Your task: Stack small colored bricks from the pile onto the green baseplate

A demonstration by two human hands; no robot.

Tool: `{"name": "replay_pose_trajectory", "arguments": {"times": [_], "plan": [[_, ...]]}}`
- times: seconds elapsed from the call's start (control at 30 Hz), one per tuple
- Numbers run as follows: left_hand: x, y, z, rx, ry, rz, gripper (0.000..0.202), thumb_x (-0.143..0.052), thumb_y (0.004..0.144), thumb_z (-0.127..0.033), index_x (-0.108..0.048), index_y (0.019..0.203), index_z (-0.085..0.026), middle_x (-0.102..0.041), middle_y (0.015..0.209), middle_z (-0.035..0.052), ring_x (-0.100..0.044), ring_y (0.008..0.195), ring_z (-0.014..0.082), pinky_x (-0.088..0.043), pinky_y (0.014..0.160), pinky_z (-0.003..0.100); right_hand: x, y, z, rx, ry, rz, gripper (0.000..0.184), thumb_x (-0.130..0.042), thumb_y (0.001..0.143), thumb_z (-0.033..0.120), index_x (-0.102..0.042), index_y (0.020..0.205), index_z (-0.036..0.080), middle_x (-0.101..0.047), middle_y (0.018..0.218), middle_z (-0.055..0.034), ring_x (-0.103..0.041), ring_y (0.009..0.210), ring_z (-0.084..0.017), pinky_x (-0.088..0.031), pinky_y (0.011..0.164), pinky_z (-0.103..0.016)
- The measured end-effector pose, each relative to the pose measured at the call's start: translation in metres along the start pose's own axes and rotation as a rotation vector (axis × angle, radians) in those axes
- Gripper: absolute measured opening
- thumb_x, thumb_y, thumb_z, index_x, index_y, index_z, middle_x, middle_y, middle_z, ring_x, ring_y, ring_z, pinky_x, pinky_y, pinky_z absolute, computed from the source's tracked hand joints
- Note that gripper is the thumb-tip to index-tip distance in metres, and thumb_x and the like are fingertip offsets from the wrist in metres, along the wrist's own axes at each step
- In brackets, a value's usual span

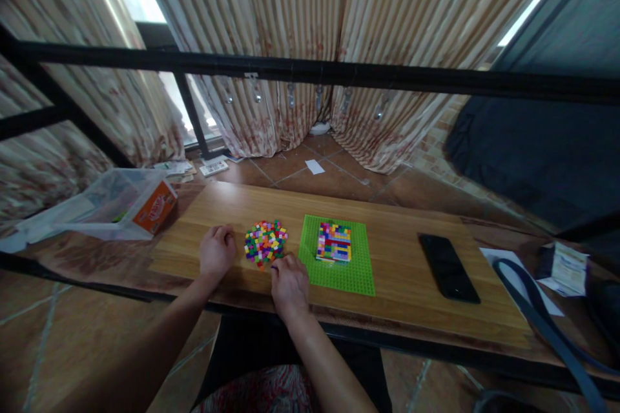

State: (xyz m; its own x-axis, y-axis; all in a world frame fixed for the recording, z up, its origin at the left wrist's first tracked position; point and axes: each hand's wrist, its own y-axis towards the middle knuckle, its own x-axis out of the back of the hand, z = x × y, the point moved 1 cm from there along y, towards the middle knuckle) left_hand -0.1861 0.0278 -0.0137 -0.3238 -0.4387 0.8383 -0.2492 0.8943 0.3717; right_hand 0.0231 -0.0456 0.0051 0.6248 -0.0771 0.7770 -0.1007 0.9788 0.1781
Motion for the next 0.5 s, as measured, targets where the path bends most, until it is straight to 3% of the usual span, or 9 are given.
{"name": "replay_pose_trajectory", "arguments": {"times": [0.23,0.37,0.5], "plan": [[0.002,0.001,0.002,-0.031,-0.023,-0.003,0.029,-0.044,0.085,-0.019,-0.070,0.099,-0.018,-0.068,0.098,0.0117,-0.063,0.095,0.0262,-0.050,0.087,0.039,0.038,-0.009,-0.026,-0.182,0.378,-0.209,0.020,-0.054,0.088,0.034,-0.072,0.086,0.024,-0.075,0.086,-0.0035,-0.069,0.078,-0.020,-0.052,0.076,-0.031],[0.001,0.002,0.003,-0.031,-0.025,-0.005,0.029,-0.043,0.086,-0.021,-0.070,0.098,-0.018,-0.068,0.098,0.0117,-0.063,0.095,0.0263,-0.050,0.087,0.039,0.067,-0.002,-0.054,-0.265,0.424,-0.343,0.025,-0.058,0.084,0.039,-0.074,0.091,0.022,-0.077,0.095,-0.0066,-0.071,0.087,-0.022,-0.053,0.084,-0.037],[-0.001,0.003,0.006,-0.042,-0.029,-0.014,0.029,-0.043,0.086,-0.021,-0.070,0.095,-0.019,-0.068,0.097,0.0110,-0.063,0.095,0.0258,-0.050,0.087,0.038,0.083,0.014,-0.071,-0.252,0.355,-0.418,0.028,-0.055,0.084,0.037,-0.075,0.093,0.020,-0.076,0.100,-0.0087,-0.070,0.091,-0.023,-0.053,0.087,-0.038]]}}
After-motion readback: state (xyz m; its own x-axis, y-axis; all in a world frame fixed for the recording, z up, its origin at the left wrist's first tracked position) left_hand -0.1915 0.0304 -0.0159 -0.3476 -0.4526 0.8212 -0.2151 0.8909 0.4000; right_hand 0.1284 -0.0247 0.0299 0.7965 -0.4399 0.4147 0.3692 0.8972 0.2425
